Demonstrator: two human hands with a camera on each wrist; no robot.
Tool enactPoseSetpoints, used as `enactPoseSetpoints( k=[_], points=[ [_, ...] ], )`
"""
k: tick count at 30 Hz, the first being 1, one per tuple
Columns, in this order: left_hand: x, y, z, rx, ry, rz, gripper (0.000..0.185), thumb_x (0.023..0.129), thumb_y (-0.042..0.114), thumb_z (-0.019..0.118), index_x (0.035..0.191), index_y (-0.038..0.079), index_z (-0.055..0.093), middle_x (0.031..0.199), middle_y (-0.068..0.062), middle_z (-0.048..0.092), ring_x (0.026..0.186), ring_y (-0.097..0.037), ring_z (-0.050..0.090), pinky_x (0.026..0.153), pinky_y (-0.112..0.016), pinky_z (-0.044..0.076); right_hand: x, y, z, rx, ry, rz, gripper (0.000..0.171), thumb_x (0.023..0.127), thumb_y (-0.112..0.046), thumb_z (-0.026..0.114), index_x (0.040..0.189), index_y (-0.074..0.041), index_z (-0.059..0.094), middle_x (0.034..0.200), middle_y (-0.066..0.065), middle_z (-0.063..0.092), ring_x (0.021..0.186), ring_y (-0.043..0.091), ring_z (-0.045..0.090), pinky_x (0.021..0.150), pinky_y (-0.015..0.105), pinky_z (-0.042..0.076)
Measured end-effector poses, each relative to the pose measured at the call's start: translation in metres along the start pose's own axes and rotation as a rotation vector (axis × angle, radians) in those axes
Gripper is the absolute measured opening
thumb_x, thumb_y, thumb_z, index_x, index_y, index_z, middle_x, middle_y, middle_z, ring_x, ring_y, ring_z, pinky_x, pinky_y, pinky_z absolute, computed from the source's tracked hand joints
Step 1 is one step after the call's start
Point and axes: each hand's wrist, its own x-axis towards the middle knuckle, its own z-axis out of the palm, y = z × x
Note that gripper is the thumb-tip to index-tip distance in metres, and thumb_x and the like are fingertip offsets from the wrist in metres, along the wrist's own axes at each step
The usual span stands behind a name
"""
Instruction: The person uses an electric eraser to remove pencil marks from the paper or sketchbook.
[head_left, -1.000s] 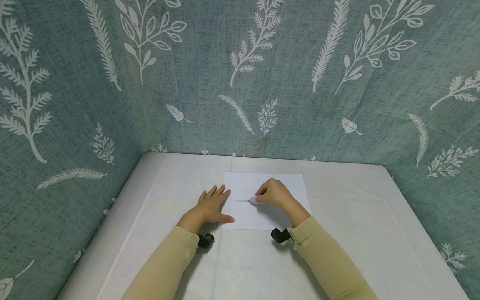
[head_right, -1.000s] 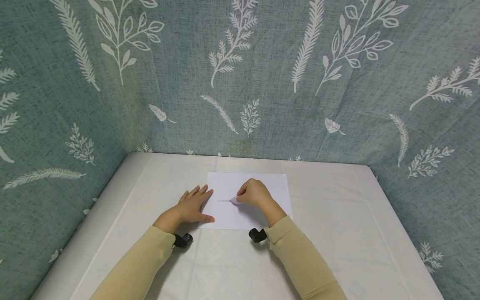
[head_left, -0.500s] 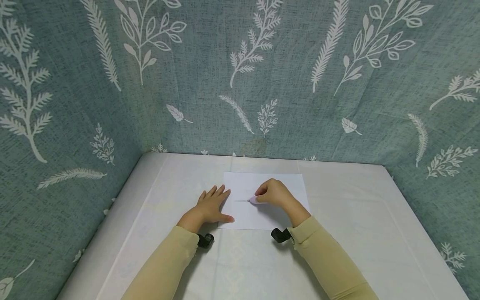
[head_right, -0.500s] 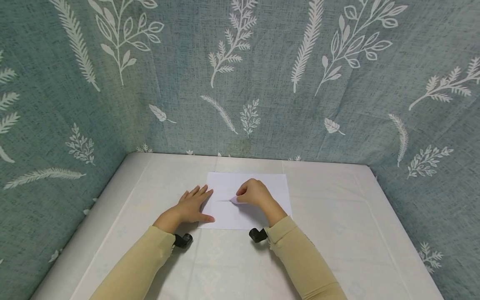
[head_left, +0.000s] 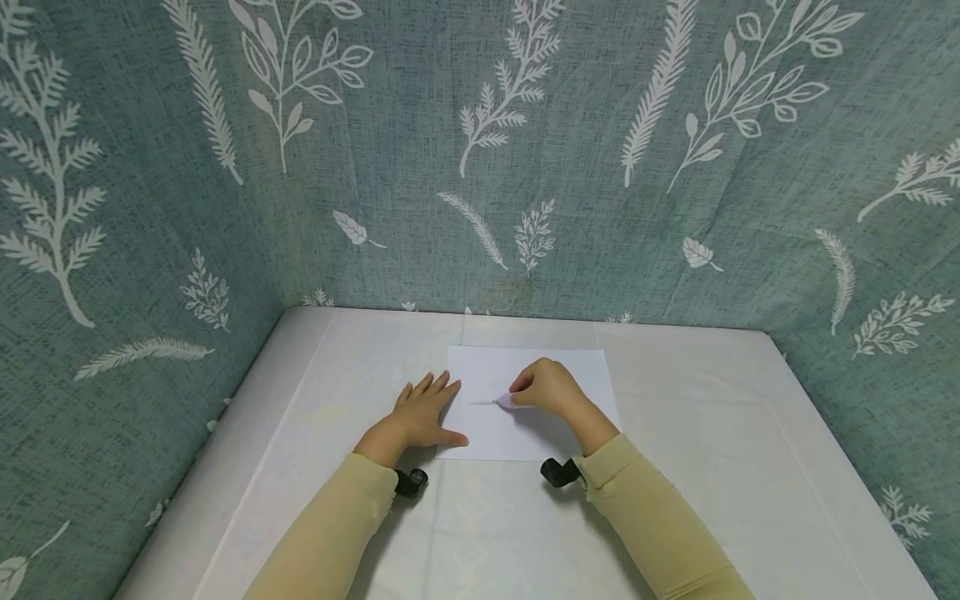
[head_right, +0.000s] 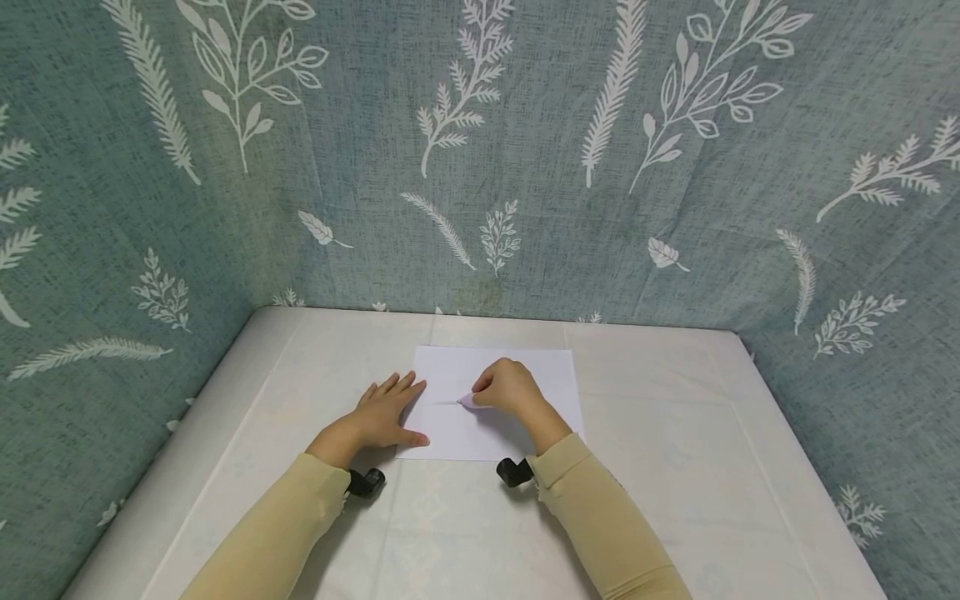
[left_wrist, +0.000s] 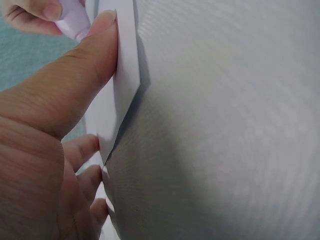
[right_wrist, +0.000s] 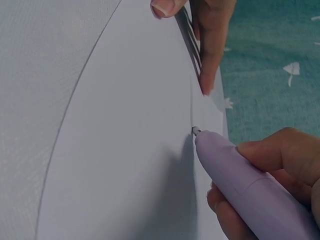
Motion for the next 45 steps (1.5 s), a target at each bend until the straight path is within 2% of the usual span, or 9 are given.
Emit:
enactPoseSetpoints(
  k=[17,23,27,39,45],
  points=[
    [-0.0004,0.0002,-0.0002,-0.011,0.003,0.01,0.105,0.078,0.059,0.078,0.159,0.014,0.029,0.167,-0.011,0.015,0.153,-0.037,0.007,0.12,-0.06,0.004,-0.001,-0.0018,-0.0006,-0.013,-0.003,0.002,0.009,0.079,-0.023,0.087,0.082,-0.016,0.081,0.079,-0.006,0.072,0.078,0.013,0.063,0.072,0.033,0.052],
    [-0.0003,0.0007,-0.0009,-0.009,0.004,0.007,0.105,0.078,0.06,0.078,0.159,0.015,0.03,0.167,-0.011,0.015,0.153,-0.037,0.007,0.119,-0.061,0.004,-0.0009,-0.0034,-0.0003,-0.013,0.026,0.003,0.009,0.08,-0.022,0.086,0.084,-0.015,0.082,0.081,-0.006,0.073,0.078,0.014,0.063,0.071,0.033,0.053],
    [0.0001,0.0004,-0.0006,-0.004,-0.001,0.006,0.105,0.078,0.06,0.078,0.159,0.015,0.03,0.167,-0.011,0.015,0.153,-0.037,0.007,0.119,-0.061,0.005,-0.001,-0.0037,0.001,-0.002,0.004,-0.003,0.01,0.08,-0.022,0.086,0.085,-0.015,0.082,0.08,-0.006,0.073,0.076,0.013,0.063,0.07,0.032,0.053],
    [0.0011,-0.0005,0.0003,0.003,-0.001,0.003,0.106,0.077,0.061,0.078,0.159,0.015,0.029,0.167,-0.011,0.015,0.153,-0.037,0.007,0.119,-0.061,0.005,-0.001,-0.0029,0.001,-0.002,0.015,0.031,0.012,0.079,-0.025,0.087,0.084,-0.016,0.081,0.08,-0.006,0.072,0.08,0.014,0.062,0.072,0.033,0.052],
    [0.0013,-0.0003,0.0,-0.001,-0.006,-0.001,0.105,0.078,0.061,0.078,0.159,0.015,0.029,0.167,-0.011,0.015,0.153,-0.037,0.007,0.12,-0.06,0.005,0.0001,-0.0039,0.0024,-0.01,0.015,0.011,0.01,0.079,-0.024,0.087,0.083,-0.016,0.082,0.08,-0.006,0.073,0.079,0.014,0.063,0.072,0.033,0.053]
  ],
)
